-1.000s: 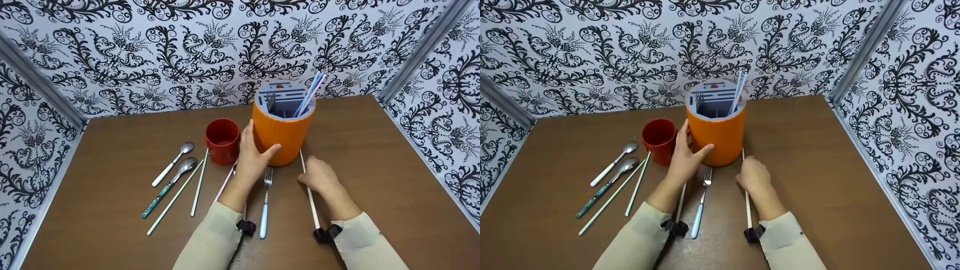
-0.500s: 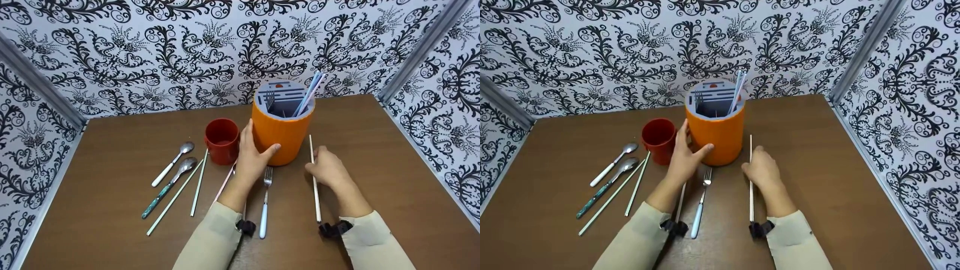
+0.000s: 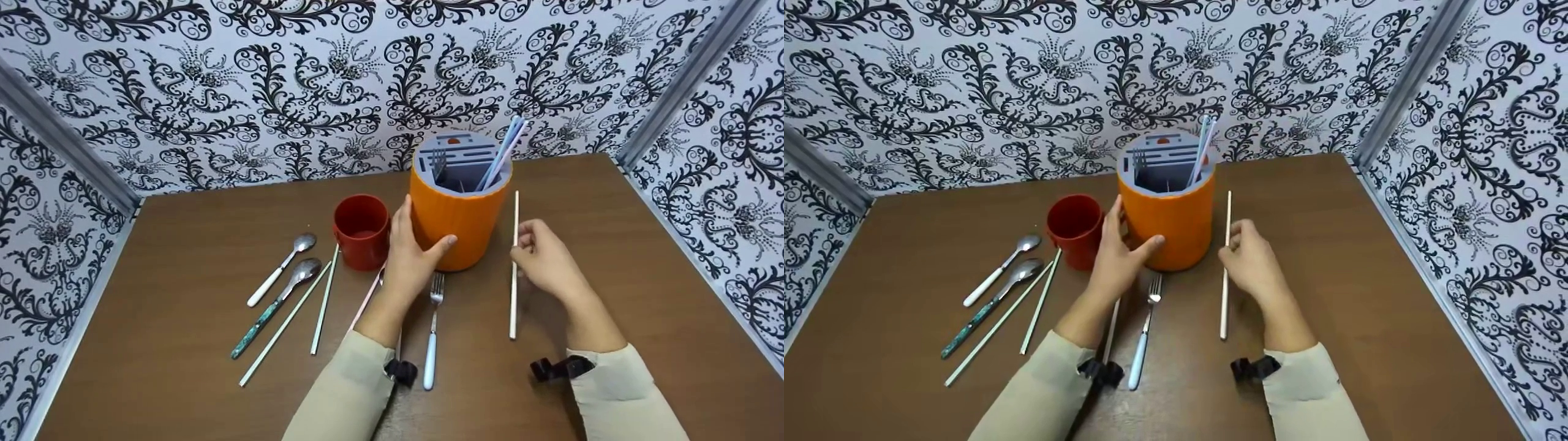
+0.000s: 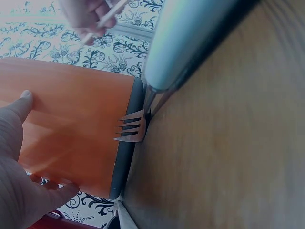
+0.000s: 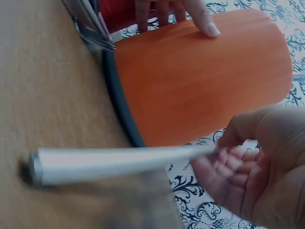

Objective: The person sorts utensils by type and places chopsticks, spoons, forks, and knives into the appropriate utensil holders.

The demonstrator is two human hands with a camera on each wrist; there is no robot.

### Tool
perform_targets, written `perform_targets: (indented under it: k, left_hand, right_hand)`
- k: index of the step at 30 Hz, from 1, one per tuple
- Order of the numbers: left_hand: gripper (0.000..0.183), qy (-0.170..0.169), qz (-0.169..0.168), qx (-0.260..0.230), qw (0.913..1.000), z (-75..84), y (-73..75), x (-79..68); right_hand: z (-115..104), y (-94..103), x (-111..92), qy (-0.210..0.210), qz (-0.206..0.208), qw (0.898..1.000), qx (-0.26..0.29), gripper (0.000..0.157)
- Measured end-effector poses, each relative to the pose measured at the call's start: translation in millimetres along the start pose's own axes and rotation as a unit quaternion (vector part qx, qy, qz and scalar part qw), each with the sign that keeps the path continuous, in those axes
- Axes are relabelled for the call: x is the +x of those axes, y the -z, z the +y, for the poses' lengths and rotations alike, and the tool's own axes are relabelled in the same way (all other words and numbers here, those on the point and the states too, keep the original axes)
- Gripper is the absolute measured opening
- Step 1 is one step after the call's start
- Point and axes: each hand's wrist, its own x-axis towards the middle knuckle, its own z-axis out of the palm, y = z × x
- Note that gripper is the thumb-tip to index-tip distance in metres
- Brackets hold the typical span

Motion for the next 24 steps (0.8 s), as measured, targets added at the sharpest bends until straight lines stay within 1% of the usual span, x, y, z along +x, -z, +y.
perform_targets:
  k: [3, 6, 8, 10, 13, 17, 20, 24]
  left_hand:
    - [0.104, 0.001, 0.000, 0.001, 1.0000, -0.3, 0.5, -0.2]
    - [0.104, 0.001, -0.001, -0.002, 1.0000, 0.2, 0.7, -0.5]
    - [0.104, 0.001, -0.002, -0.003, 1.0000, 0.2, 0.7, -0.5]
    - [0.104, 0.001, -0.001, -0.006, 1.0000, 0.3, 0.7, -0.6]
    - [0.104, 0.000, 0.000, -0.007, 1.0000, -0.2, 0.5, -1.0]
    - [0.105, -0.003, -0.001, -0.007, 1.0000, -0.1, 0.2, -1.7]
    - [0.105, -0.007, 0.000, -0.007, 0.9999, 0.5, 0.2, -1.6]
    - [0.104, -0.010, 0.000, -0.007, 0.9999, 1.2, 0.9, -1.2]
  right_hand:
    - [-2.4, 1.6, 0.7, 0.022, 0.017, 0.999, 0.044, 0.035]
    - [-7.1, 3.7, -0.4, 0.042, 0.040, 0.994, 0.090, 0.028]
    - [-12.1, 5.1, -2.3, 0.053, 0.059, 0.988, 0.129, 0.023]
    - [-18.2, 6.7, -5.0, 0.063, 0.075, 0.980, 0.176, 0.019]
    - [-27.9, 9.6, -9.8, 0.069, 0.095, 0.957, 0.266, 0.019]
    - [-39.9, 16.0, -14.5, 0.078, 0.127, 0.918, 0.369, 0.021]
    - [-50.1, 22.6, -14.9, 0.089, 0.162, 0.890, 0.416, 0.021]
    - [-65.3, 33.0, -12.2, 0.106, 0.208, 0.856, 0.462, 0.019]
